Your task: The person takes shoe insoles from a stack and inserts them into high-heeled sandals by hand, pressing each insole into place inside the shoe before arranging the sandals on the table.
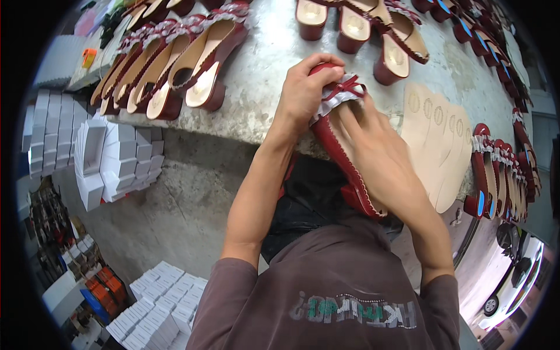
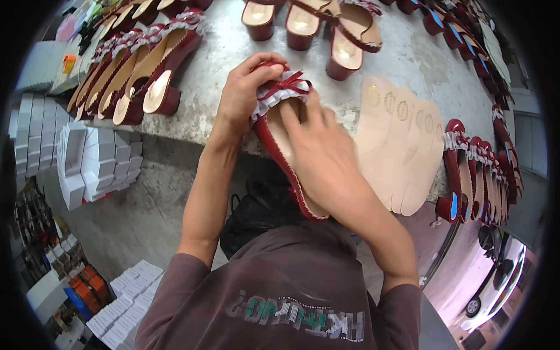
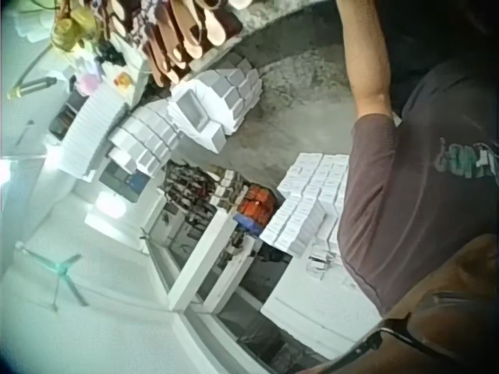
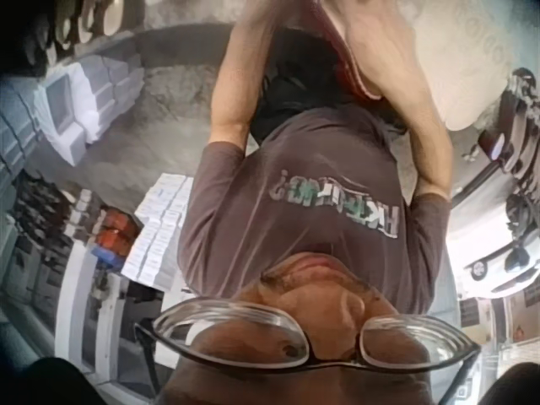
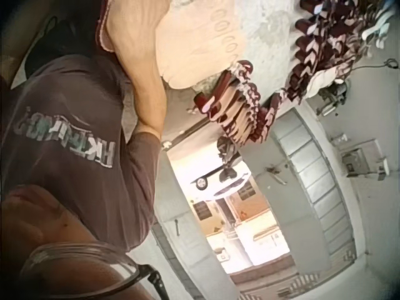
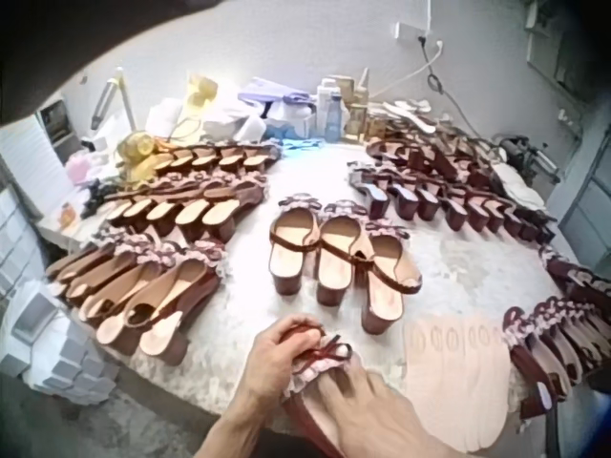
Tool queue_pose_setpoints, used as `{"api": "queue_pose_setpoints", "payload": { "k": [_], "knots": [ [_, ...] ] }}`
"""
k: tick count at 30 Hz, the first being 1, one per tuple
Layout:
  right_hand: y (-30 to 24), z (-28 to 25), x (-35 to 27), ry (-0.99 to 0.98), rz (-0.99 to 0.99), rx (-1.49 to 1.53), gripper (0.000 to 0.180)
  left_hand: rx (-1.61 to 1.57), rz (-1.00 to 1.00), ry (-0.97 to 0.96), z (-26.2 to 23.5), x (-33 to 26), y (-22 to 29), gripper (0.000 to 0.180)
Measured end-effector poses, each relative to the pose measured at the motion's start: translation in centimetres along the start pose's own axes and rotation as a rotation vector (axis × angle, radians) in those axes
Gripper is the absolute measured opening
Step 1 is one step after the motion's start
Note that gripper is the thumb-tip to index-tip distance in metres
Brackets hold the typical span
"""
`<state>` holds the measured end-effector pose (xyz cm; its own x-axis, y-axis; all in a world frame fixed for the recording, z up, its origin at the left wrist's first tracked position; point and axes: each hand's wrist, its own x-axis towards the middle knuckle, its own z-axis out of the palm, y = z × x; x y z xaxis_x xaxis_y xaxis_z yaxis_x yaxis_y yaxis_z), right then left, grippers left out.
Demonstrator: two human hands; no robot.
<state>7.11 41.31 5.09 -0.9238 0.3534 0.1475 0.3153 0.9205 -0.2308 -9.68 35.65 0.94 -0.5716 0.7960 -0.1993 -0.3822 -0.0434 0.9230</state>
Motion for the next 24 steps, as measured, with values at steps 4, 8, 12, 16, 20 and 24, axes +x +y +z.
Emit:
{"api": "queue_pose_setpoints", "payload": {
  "k": [4, 8, 12, 16, 20, 24],
  "knots": [
    [-1.1, 3.4, 4.1, -0.04, 0.136, -0.069, 0.023, -0.049, 0.093, 0.062, 0.5, 0.3, 0.2, 0.016],
    [0.4, 2.4, 2.3, -0.068, 0.003, -0.132, 0.029, -0.038, 0.097, 0.051, 0.3, -0.2, -1.7, 0.015],
    [1.7, -0.8, -1.8, -0.133, -0.237, 0.123, 0.036, -0.022, 0.113, 0.059, 0.0, -1.0, -1.6, 0.015],
    [1.8, -0.5, -5.0, -0.1, -0.137, 0.574, 0.043, -0.05, 0.054, 0.035, 0.9, -0.7, -0.5, 0.015],
    [0.0, -2.2, -3.0, -0.032, 0.162, 0.235, 0.043, 0.044, -0.037, -0.047, 1.9, -0.4, 0.2, 0.014],
    [1.3, 1.3, -0.1, 0.0, -0.006, 0.097, 0.028, 0.046, -0.029, -0.038, 2.2, 0.1, 0.1, 0.014]
  ]
}}
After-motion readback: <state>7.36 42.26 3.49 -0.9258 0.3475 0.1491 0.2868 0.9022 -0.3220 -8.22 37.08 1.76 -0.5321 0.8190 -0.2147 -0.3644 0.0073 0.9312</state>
